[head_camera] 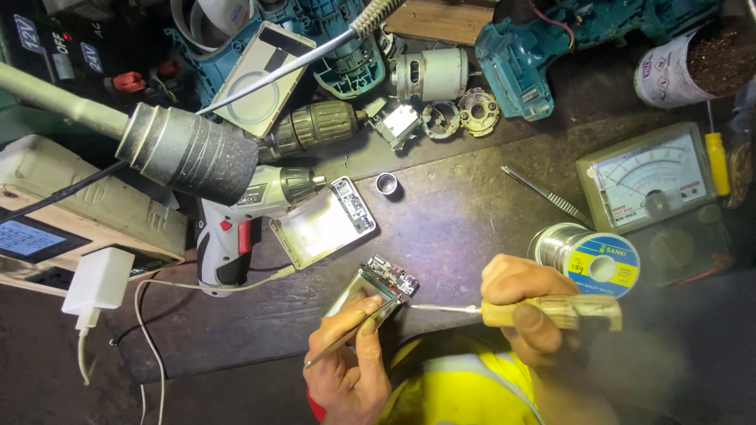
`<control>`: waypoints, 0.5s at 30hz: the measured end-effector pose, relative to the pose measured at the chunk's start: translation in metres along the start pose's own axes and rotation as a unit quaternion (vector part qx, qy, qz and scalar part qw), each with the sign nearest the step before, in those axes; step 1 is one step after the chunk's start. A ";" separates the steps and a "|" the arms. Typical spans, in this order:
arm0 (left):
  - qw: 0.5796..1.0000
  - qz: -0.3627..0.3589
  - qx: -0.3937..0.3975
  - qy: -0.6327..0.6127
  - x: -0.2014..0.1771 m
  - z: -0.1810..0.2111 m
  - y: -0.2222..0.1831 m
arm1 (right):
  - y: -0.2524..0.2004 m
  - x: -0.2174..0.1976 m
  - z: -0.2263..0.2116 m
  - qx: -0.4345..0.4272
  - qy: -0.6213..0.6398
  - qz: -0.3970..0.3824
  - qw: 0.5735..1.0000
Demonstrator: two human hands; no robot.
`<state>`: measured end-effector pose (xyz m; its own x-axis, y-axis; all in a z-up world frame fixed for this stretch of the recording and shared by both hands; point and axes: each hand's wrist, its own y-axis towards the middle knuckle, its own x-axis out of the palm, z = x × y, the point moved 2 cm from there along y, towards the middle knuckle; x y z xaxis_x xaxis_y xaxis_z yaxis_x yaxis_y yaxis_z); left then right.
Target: Soldering small electronic components onto a circuit board using a soldering iron and solder wire on a repair bench.
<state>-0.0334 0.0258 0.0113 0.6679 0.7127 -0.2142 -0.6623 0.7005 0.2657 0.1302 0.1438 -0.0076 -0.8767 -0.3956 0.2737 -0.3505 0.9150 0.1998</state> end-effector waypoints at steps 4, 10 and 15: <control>1.000 0.011 -0.005 -0.015 0.007 -0.007 -0.005 | 0.015 0.005 0.009 0.002 0.040 0.033 0.999; 0.998 0.053 0.009 -0.026 0.013 -0.018 -0.006 | 0.024 0.002 0.030 0.091 0.059 0.103 0.989; 0.997 0.071 -0.023 -0.021 0.020 -0.013 -0.004 | 0.028 0.005 0.026 0.141 0.005 0.070 0.987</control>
<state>-0.0223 0.0378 -0.0066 0.5797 0.8031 -0.1379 -0.7649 0.5947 0.2476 0.1079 0.1695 -0.0247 -0.9203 -0.2623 0.2904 -0.3047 0.9459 -0.1114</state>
